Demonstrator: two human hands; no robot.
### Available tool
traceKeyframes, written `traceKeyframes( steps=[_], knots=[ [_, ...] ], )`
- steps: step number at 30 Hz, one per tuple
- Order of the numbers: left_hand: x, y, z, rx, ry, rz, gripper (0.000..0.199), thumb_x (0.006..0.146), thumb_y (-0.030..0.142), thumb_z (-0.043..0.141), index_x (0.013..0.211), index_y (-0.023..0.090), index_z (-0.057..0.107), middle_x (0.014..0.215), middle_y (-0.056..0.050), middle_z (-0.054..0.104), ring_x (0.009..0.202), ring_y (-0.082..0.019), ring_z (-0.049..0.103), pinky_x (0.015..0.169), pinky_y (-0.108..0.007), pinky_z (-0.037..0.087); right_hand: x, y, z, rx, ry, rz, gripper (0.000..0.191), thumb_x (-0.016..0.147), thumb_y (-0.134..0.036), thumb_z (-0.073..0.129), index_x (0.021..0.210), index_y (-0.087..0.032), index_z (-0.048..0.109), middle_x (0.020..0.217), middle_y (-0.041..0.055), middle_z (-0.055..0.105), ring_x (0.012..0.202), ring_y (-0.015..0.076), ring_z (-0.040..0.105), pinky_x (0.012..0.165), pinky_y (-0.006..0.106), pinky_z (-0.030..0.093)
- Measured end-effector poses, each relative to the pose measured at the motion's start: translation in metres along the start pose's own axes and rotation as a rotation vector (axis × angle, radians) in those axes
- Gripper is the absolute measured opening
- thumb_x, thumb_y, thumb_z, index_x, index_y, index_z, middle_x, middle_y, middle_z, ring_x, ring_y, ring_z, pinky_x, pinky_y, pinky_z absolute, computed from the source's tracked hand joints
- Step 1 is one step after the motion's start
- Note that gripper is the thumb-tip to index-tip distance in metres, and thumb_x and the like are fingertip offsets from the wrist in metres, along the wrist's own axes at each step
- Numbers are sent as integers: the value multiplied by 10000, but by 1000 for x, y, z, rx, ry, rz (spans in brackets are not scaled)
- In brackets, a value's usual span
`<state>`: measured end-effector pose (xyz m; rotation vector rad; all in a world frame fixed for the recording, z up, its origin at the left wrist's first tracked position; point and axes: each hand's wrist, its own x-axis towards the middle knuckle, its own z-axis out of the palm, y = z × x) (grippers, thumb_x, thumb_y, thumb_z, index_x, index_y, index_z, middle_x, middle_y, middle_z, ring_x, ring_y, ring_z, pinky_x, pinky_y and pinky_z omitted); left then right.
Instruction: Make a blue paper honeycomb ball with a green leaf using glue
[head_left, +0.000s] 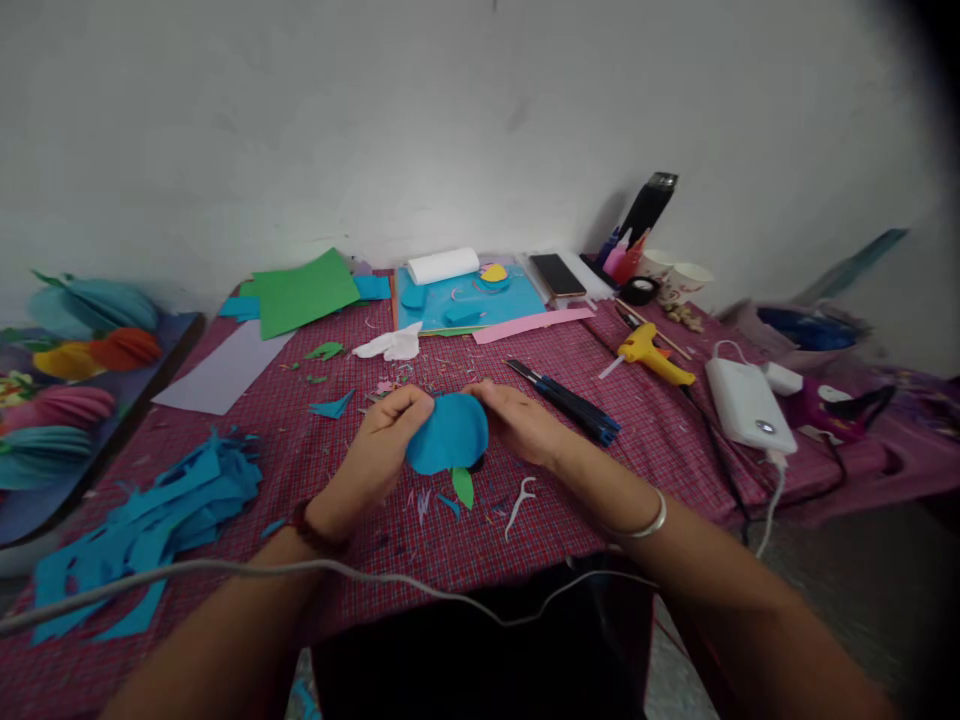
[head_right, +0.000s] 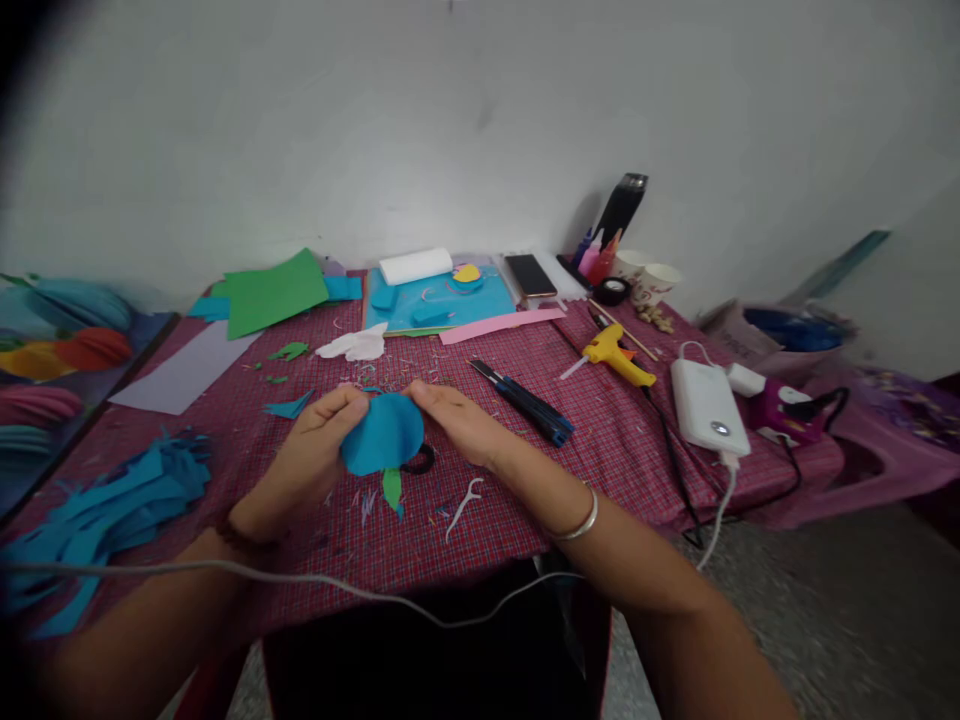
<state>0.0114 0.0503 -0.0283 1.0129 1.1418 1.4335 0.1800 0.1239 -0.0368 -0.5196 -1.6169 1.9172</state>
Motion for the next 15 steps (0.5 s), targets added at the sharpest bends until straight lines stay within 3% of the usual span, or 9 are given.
traceKeyframes(
  steps=[2, 5, 10, 15],
  knots=[
    [2, -3, 1, -138, 28, -49, 305, 755, 417, 726, 669, 177, 559, 584, 54, 484, 504, -77, 418, 483, -194, 377, 1, 3, -1, 87, 14, 1, 557, 800, -743, 500, 770, -197, 605, 731, 20, 580, 724, 167, 532, 717, 316, 454],
    [6, -7, 0, -200, 30, -67, 278, 682, 381, 791, 748, 182, 609, 654, 29, 588, 567, -102, 524, 555, -225, 456, 3, 6, -3, 88, 47, -35, 479, 779, -674, 610, 731, -197, 610, 735, 6, 581, 748, 158, 530, 763, 307, 447],
    [7, -10, -1, -205, 31, -64, 238, 665, 300, 811, 769, 183, 631, 648, 38, 603, 555, -83, 531, 571, -208, 464, 6, 7, -7, 129, 105, -54, 413, 756, -593, 693, 773, -187, 622, 736, -19, 564, 687, 116, 501, 681, 256, 446],
    [5, -13, -3, -148, 48, -51, 221, 707, 305, 782, 774, 184, 609, 626, 57, 565, 522, -69, 481, 537, -193, 422, 3, 5, -10, 115, 78, -43, 464, 796, -598, 643, 1029, -197, 622, 907, 22, 600, 785, 145, 551, 689, 274, 482]
  ],
)
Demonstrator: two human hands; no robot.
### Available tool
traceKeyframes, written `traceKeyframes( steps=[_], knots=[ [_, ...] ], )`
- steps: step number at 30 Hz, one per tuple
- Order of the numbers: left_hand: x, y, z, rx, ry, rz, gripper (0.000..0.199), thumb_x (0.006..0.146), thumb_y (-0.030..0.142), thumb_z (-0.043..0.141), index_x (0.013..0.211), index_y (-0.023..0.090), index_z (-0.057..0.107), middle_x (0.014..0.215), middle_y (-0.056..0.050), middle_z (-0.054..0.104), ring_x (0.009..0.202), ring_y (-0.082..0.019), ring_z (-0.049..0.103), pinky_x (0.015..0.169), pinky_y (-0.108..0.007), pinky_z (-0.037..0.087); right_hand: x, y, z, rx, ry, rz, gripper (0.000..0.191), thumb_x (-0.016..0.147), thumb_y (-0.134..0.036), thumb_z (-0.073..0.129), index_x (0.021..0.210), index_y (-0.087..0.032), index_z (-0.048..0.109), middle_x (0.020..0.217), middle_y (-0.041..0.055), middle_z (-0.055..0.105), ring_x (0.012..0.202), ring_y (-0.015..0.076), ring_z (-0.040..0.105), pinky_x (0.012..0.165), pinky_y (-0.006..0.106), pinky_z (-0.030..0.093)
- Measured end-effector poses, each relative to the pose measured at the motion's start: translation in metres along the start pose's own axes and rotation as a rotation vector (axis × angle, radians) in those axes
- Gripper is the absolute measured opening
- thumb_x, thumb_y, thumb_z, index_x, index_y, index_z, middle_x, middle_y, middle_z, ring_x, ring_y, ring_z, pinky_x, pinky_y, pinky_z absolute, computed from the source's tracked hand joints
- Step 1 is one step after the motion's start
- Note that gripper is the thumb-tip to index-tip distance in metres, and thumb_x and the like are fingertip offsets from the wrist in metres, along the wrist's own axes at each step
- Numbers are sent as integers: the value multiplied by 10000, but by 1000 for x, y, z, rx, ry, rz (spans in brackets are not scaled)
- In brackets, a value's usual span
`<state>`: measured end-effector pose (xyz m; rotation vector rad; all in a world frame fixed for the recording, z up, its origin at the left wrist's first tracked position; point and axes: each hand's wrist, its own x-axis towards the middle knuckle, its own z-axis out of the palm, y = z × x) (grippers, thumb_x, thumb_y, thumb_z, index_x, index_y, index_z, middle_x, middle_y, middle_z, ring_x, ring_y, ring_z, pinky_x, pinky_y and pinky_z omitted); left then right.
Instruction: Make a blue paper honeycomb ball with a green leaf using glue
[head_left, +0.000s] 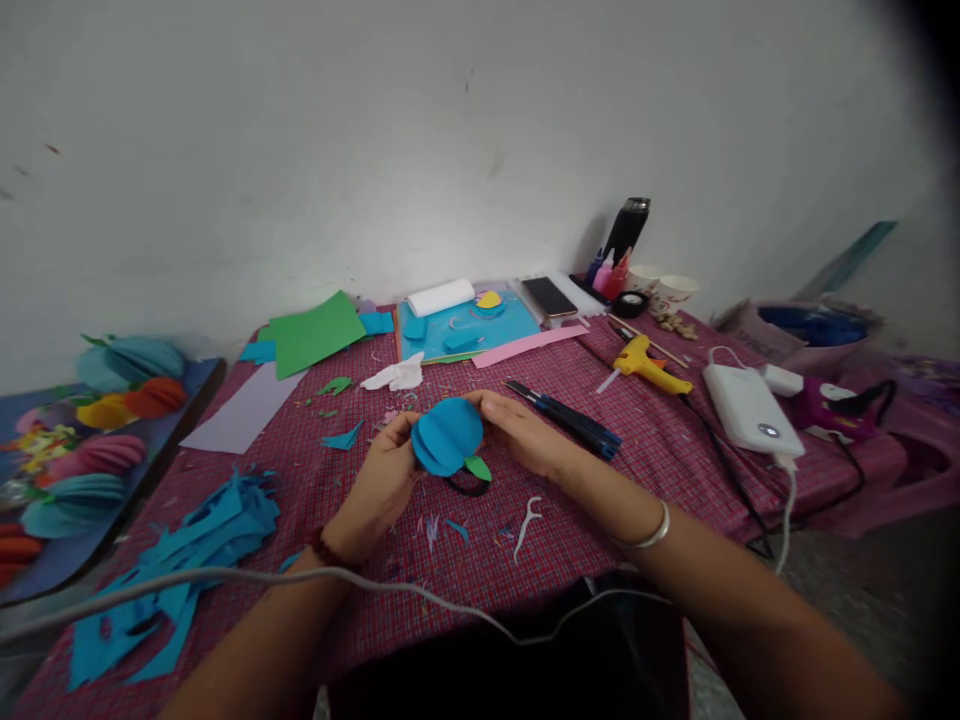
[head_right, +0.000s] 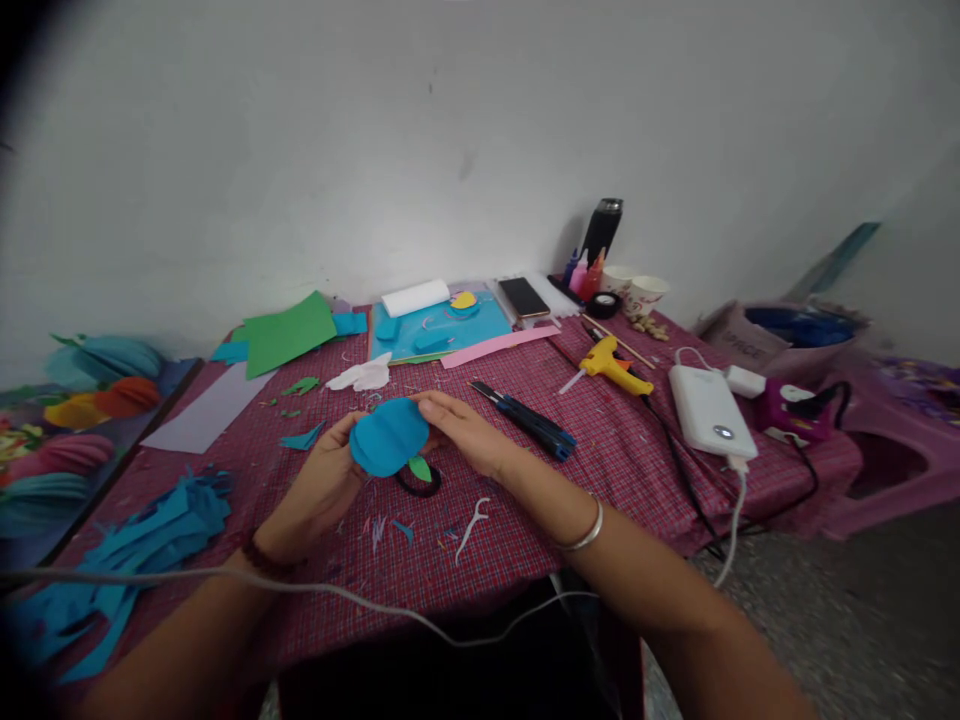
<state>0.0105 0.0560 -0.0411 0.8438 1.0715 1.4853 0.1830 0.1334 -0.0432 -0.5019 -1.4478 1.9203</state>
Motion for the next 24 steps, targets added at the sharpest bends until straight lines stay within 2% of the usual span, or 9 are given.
traceKeyframes(
  steps=[3, 5, 8, 10, 13, 16, 18, 21, 24],
  knots=[
    [1, -3, -2, 46, 25, 26, 221, 731, 322, 764, 781, 179, 604, 622, 57, 551, 532, -76, 475, 533, -196, 406, -1, -1, 0, -81, -31, -51, 522, 847, -532, 610, 1267, -243, 500, 1069, 46, 580, 898, 164, 563, 764, 305, 492],
    [2, -5, -3, 72, 44, 50, 230, 743, 343, 754, 792, 178, 601, 624, 57, 544, 544, -81, 478, 533, -198, 397, -1, -2, 1, -186, -2, -143, 510, 859, -478, 608, 1291, -248, 463, 1106, 57, 568, 971, 180, 560, 829, 337, 484],
    [2, -7, -3, 97, 71, 83, 237, 756, 354, 743, 795, 176, 592, 639, 56, 540, 558, -81, 475, 537, -197, 387, -4, -8, 5, -458, 175, -404, 326, 840, -356, 638, 1126, -229, 545, 1117, 73, 562, 1062, 209, 540, 915, 383, 450],
    [1, -8, -1, 101, 88, 103, 234, 768, 356, 732, 794, 175, 585, 652, 56, 539, 568, -78, 471, 545, -196, 387, -9, -14, 8, -640, 280, -629, 151, 842, -262, 626, 981, -223, 583, 1041, 65, 578, 1033, 210, 547, 922, 393, 435],
    [-1, -8, 3, 98, 104, 117, 238, 771, 349, 727, 769, 172, 568, 644, 60, 522, 555, -71, 451, 529, -192, 375, -16, -20, 14, -830, 239, -815, 51, 843, -199, 610, 887, -221, 597, 920, 50, 600, 927, 203, 569, 859, 380, 434],
    [-2, -8, 6, 88, 113, 115, 262, 751, 330, 739, 718, 170, 534, 599, 71, 492, 513, -63, 415, 489, -186, 353, -17, -17, 15, -1013, 100, -739, 147, 825, -210, 625, 971, -218, 616, 894, 48, 635, 877, 212, 575, 825, 387, 413],
    [-2, -7, 8, 77, 124, 111, 274, 720, 322, 760, 738, 175, 529, 607, 72, 509, 511, -63, 435, 489, -184, 369, -15, -10, 15, -1032, 76, -632, 201, 820, -196, 603, 1019, -213, 625, 919, 51, 657, 885, 213, 579, 843, 395, 398],
    [-2, -4, 10, 60, 131, 99, 358, 674, 318, 792, 923, 197, 565, 699, 52, 595, 553, -85, 519, 520, -201, 428, -10, -4, 13, -717, 110, -396, 164, 796, -170, 570, 937, -199, 650, 866, 27, 659, 805, 177, 572, 772, 338, 418],
    [-2, 4, 8, 35, 100, 73, 443, 713, 335, 756, 1102, 216, 579, 728, 34, 617, 562, -98, 541, 531, -218, 456, -6, -6, 11, -330, 112, -176, 98, 750, -191, 578, 804, -182, 660, 710, -13, 611, 656, 132, 521, 645, 272, 407]
  ],
)
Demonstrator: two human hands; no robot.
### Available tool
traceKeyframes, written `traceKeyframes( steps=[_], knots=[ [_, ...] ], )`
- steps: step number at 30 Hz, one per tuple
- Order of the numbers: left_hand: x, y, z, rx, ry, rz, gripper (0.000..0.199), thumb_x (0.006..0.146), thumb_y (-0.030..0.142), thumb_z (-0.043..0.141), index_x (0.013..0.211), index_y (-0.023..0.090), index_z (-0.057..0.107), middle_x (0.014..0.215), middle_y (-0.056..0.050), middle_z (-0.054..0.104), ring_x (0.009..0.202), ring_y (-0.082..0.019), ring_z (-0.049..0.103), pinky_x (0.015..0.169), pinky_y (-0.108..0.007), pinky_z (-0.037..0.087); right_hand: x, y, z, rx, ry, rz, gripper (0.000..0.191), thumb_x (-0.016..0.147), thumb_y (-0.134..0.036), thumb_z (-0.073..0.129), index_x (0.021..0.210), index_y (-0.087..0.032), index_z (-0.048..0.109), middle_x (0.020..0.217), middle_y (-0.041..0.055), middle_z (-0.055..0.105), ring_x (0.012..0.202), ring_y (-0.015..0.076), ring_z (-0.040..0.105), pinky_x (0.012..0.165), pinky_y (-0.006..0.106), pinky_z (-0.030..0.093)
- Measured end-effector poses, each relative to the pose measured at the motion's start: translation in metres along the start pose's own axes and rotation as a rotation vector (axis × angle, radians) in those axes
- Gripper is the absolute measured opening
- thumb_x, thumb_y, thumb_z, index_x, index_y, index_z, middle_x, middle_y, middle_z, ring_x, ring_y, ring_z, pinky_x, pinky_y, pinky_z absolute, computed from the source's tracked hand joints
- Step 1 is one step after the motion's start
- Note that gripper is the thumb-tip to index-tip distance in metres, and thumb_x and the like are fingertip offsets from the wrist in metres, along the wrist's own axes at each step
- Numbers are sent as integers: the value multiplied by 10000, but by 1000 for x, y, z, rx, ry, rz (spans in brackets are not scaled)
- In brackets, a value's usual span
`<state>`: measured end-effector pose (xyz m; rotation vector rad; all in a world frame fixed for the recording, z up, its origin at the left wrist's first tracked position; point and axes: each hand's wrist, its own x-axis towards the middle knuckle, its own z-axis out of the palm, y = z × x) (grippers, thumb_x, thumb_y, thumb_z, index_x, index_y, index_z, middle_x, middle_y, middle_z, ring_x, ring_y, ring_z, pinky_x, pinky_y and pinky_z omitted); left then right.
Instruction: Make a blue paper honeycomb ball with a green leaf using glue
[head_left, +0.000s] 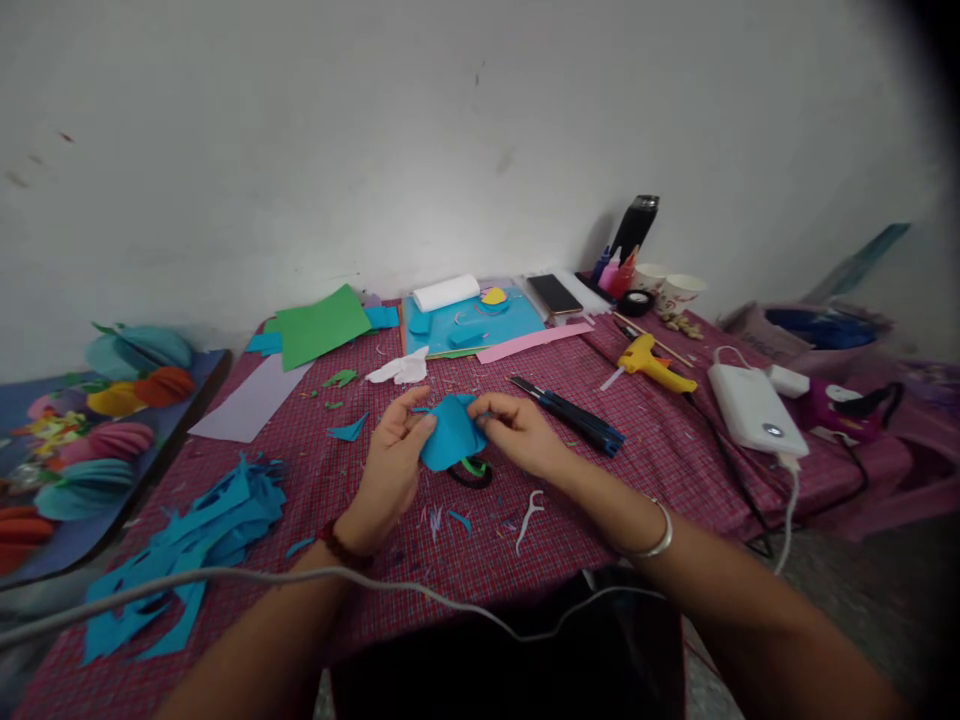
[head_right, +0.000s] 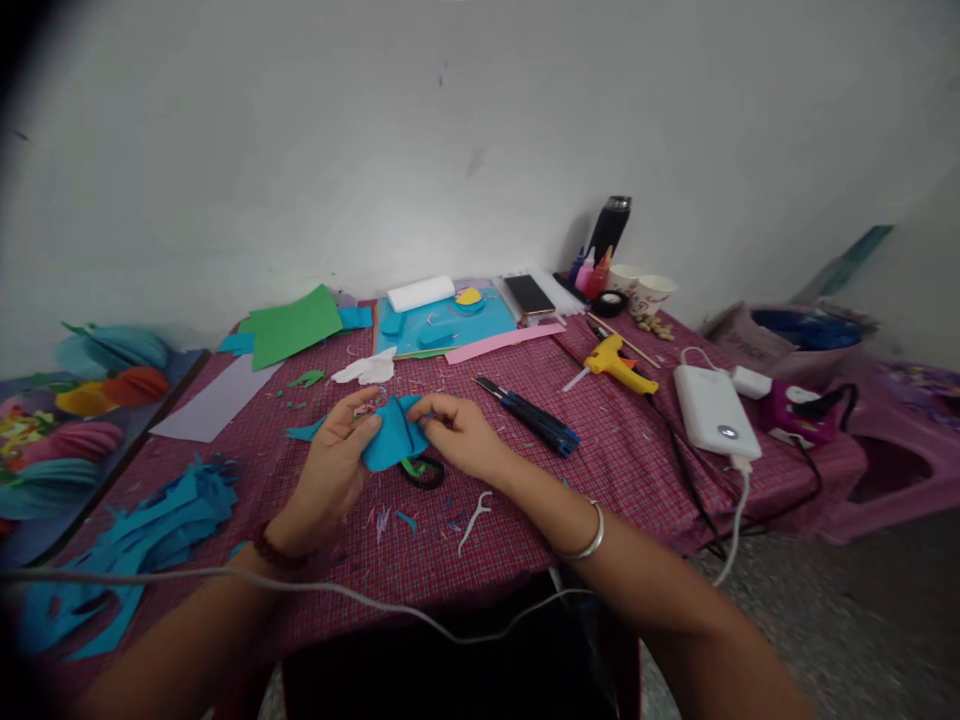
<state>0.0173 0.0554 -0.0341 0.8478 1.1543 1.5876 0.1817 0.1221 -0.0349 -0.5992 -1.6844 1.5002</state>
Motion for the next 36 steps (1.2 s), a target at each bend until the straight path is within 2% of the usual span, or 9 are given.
traceKeyframes(
  steps=[5, 7, 10, 13, 17, 22, 26, 30, 36],
  knots=[
    [-1, 25, -18, 171, -217, 95, 268, 834, 270, 573, 1089, 220, 637, 876, -24, 661, 640, -142, 607, 577, -281, 513, 7, -6, -7, 297, -7, 122, 184, 640, -212, 521, 769, -180, 650, 662, -10, 633, 594, 124, 552, 610, 266, 446],
    [0, 36, -25, 448, -300, 301, 385, 803, 159, 575, 1176, 248, 604, 1029, -46, 661, 826, -182, 652, 737, -335, 539, 8, -7, -9, 360, -17, 150, 187, 592, -205, 525, 740, -179, 636, 646, -7, 645, 573, 129, 568, 601, 273, 465],
    [4, 49, -25, 854, -268, 665, 571, 750, 89, 635, 1285, 262, 535, 1324, -99, 533, 1186, -255, 542, 960, -424, 472, 10, -5, -11, 407, -20, 180, 167, 577, -195, 573, 726, -173, 645, 635, -6, 663, 566, 129, 589, 593, 267, 473],
    [13, 59, -14, 1049, -322, 833, 518, 738, 116, 690, 1229, 239, 583, 1391, -128, 476, 1303, -282, 441, 1055, -490, 385, 11, -2, -13, 408, -9, 188, 162, 622, -216, 620, 770, -171, 667, 682, -1, 688, 605, 124, 613, 624, 261, 479],
    [35, 66, 0, 1055, -445, 751, 21, 777, 209, 684, 789, 214, 700, 1311, -102, 558, 1232, -280, 502, 1022, -485, 403, 17, -1, -19, 335, -16, 155, 174, 675, -258, 661, 823, -166, 672, 721, 3, 683, 638, 123, 613, 666, 278, 484],
    [70, 55, 11, 840, -425, 491, 120, 786, 290, 658, 722, 192, 684, 1225, -105, 623, 1165, -258, 569, 1001, -426, 420, 37, -7, -38, 71, 52, -17, 81, 672, -167, 726, 741, -175, 686, 820, 9, 619, 826, 154, 575, 780, 309, 458],
    [91, 38, 20, 822, -371, 483, 124, 757, 286, 636, 682, 191, 666, 1052, -83, 670, 1031, -239, 605, 921, -381, 447, 54, -3, -53, -392, 100, -230, 101, 733, -94, 674, 742, -193, 687, 862, 13, 610, 885, 162, 550, 813, 309, 426],
    [102, 29, 30, 898, -331, 477, 37, 705, 207, 617, 693, 204, 652, 721, 2, 623, 761, -188, 563, 740, -301, 427, 63, 8, -60, -452, 67, -185, 137, 803, -114, 586, 687, -177, 627, 656, -33, 570, 638, 113, 513, 623, 242, 391],
    [107, 18, 37, 905, -306, 392, 129, 762, 221, 566, 675, 182, 652, 615, 24, 574, 611, -145, 497, 592, -256, 361, 66, 14, -59, -508, 80, -174, 126, 774, -101, 540, 813, -184, 626, 769, -2, 631, 684, 128, 543, 639, 247, 399]
  ],
)
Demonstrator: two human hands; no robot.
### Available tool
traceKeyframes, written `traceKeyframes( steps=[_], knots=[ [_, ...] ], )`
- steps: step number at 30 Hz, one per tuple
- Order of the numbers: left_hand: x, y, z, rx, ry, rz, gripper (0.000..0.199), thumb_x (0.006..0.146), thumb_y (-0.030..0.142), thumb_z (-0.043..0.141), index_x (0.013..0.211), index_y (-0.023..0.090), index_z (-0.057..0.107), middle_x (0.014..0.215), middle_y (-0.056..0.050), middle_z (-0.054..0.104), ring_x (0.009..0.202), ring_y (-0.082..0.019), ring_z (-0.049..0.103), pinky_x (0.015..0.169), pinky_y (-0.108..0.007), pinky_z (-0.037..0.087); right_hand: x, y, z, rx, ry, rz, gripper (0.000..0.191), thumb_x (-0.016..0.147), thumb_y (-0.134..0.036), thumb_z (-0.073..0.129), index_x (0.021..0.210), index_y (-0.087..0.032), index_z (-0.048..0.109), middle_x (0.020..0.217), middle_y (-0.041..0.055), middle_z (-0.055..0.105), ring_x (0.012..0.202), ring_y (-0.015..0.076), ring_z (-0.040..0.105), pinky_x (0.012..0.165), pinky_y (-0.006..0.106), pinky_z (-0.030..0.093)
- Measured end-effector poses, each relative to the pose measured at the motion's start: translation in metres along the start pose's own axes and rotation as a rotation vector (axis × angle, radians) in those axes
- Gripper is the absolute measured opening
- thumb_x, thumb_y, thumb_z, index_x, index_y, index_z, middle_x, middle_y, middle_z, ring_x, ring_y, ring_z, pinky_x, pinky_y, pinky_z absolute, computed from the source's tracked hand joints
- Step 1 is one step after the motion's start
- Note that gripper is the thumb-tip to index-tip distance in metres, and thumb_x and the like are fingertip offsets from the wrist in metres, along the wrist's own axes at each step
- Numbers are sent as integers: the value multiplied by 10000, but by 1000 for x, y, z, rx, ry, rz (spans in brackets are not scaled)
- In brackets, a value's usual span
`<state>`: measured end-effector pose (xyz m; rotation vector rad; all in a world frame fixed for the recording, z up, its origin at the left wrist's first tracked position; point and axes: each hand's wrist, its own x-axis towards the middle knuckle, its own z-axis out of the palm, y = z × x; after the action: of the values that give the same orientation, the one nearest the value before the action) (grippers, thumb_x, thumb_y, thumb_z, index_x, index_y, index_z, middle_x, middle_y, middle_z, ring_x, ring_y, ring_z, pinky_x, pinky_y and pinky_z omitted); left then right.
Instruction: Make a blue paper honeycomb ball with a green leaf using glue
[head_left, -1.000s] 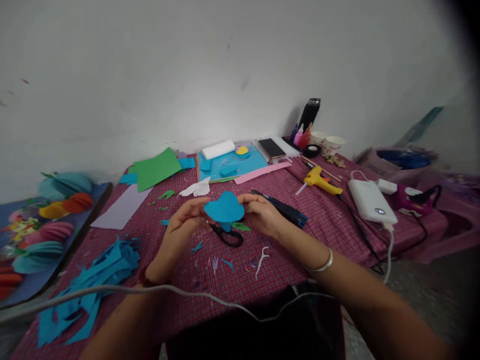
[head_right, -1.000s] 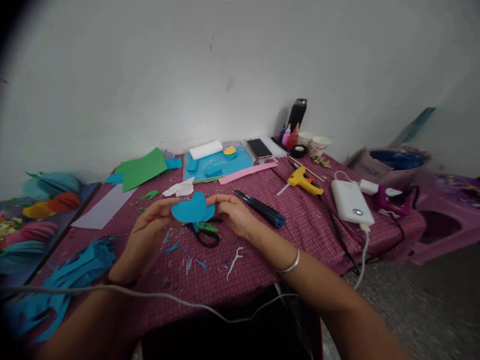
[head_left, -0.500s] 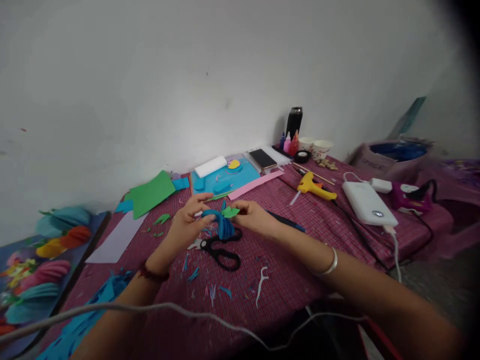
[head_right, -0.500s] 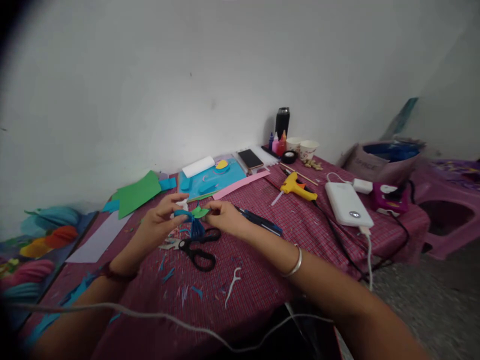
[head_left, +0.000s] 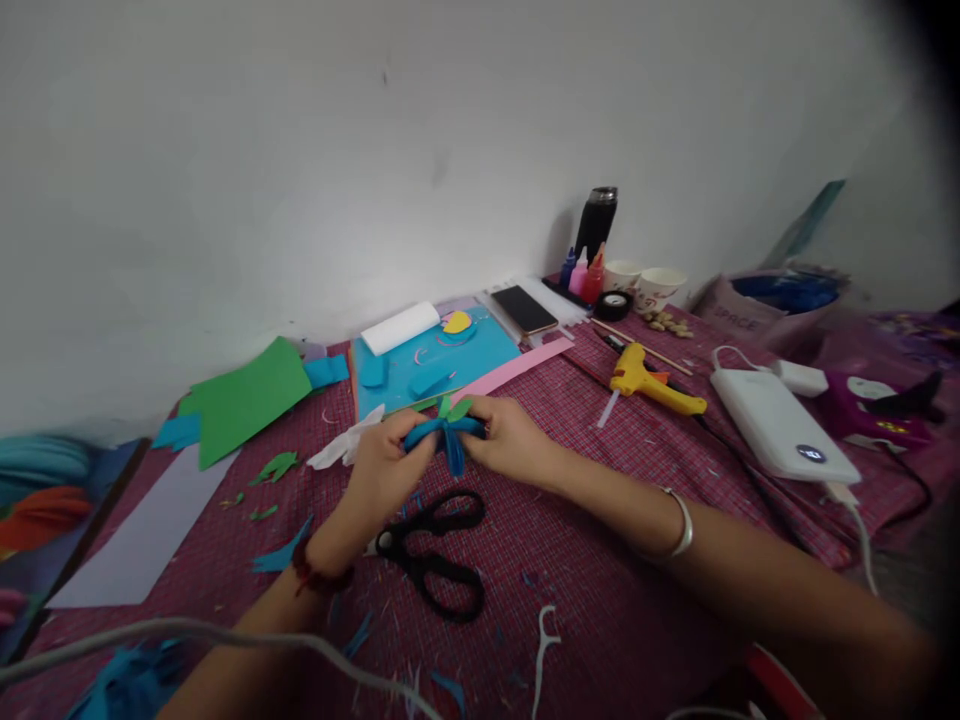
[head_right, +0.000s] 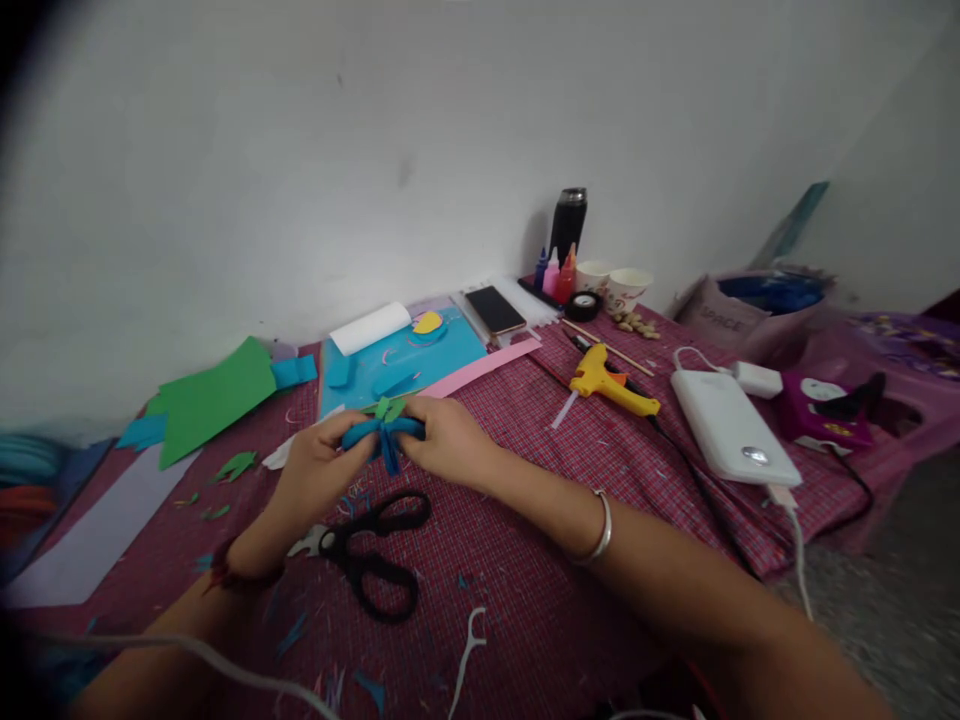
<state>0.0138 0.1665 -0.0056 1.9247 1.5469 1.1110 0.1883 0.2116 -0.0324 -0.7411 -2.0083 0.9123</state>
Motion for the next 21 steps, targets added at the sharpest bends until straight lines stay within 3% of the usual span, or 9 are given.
traceKeyframes(
  steps=[7, 10, 13, 15, 16, 18, 21],
  knots=[
    [-6, 0, 7, -107, -55, -1, 167, 786, 189, 545, 645, 180, 634, 579, 29, 535, 574, -129, 484, 546, -240, 368, -7, -7, -1, -162, 1, 1, 91, 751, -109, 524, 716, -194, 531, 659, -20, 553, 607, 119, 503, 579, 248, 353],
    [-7, -4, 7, -127, -80, -42, 98, 773, 177, 571, 770, 187, 669, 683, 11, 623, 655, -152, 566, 617, -257, 431, -10, -6, -1, -149, 3, 9, 103, 747, -110, 525, 688, -192, 507, 645, -25, 539, 597, 113, 497, 572, 245, 349],
    [-10, -5, 1, -111, 144, -31, 258, 757, 181, 649, 1014, 207, 647, 962, -27, 674, 895, -189, 615, 794, -298, 466, -10, -5, -2, -155, 28, 34, 90, 769, -110, 511, 724, -185, 530, 680, -15, 561, 638, 121, 523, 604, 250, 372],
    [-12, -2, -6, -87, 296, 19, 197, 788, 186, 661, 980, 221, 634, 926, -6, 641, 867, -159, 592, 783, -270, 456, -10, -3, -4, -164, 38, 61, 93, 781, -115, 503, 721, -181, 529, 687, -8, 563, 652, 126, 529, 612, 254, 378],
    [-13, -1, -10, -99, 293, 52, 131, 806, 186, 653, 929, 223, 630, 871, 10, 622, 816, -140, 579, 748, -251, 454, -10, -2, -4, -162, 38, 71, 96, 783, -116, 503, 714, -179, 527, 684, -7, 560, 649, 125, 526, 609, 254, 378],
    [-15, 1, -14, -144, 160, 119, 75, 810, 196, 665, 860, 223, 616, 803, 28, 594, 749, -124, 556, 693, -232, 449, -10, 0, -5, -144, 43, 83, 102, 780, -113, 503, 705, -179, 526, 672, -10, 552, 633, 120, 514, 598, 249, 374],
    [-15, -1, -11, -137, -72, 177, 226, 703, 245, 785, 827, 212, 599, 764, 40, 595, 698, -122, 543, 636, -228, 438, -12, 1, -5, -90, 38, 108, 103, 786, -108, 504, 730, -179, 553, 686, -8, 567, 639, 120, 515, 602, 246, 388]
  ],
)
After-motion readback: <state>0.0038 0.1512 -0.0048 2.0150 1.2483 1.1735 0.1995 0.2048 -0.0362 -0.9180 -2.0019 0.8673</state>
